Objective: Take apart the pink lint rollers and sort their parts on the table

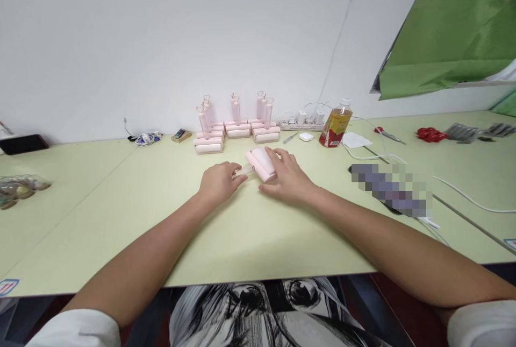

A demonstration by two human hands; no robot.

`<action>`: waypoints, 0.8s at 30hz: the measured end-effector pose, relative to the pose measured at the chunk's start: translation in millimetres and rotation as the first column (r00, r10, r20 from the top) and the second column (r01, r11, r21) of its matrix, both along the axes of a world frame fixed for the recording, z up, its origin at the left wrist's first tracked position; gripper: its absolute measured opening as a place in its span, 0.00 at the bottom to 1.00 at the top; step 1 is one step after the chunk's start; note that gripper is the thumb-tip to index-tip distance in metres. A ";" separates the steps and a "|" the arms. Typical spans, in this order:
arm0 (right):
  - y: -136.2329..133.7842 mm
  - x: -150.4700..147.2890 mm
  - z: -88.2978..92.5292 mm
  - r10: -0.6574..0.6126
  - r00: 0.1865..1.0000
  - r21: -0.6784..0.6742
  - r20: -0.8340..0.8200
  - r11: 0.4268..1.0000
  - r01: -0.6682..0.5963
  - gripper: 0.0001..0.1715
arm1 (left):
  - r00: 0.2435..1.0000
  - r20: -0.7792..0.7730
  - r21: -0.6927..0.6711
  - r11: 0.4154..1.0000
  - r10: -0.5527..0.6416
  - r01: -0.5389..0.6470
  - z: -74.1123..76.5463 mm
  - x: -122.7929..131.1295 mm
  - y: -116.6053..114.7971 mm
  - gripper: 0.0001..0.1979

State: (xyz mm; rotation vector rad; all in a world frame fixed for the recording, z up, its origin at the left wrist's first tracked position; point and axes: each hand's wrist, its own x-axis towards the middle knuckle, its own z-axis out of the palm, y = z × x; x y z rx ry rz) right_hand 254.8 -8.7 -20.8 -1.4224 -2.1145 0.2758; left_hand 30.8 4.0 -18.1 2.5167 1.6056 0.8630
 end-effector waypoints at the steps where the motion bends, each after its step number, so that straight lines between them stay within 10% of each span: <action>1: 1.0 -0.7 -1.4 -0.004 0.998 0.053 0.056 0.999 0.001 0.51 | 0.999 0.041 -0.024 1.000 -0.003 0.004 1.0 1.8 -1.6 0.13; 5: 16.0 5.0 -7.3 -0.007 1.000 0.093 -0.009 0.996 0.008 0.33 | 0.873 0.476 -0.087 0.982 -0.108 0.169 8.0 3.7 -7.9 0.19; 10: 58.6 39.2 -7.9 -0.198 0.932 -0.173 -0.303 0.973 0.151 0.26 | 0.602 0.781 -0.009 0.960 -0.167 0.278 11.8 0.1 -5.7 0.23; 24: 156.1 52.5 6.6 -0.198 0.979 -0.056 0.042 0.978 0.200 0.23 | 0.899 0.407 -0.189 0.948 -0.161 0.256 -12.2 4.5 -2.9 0.13</action>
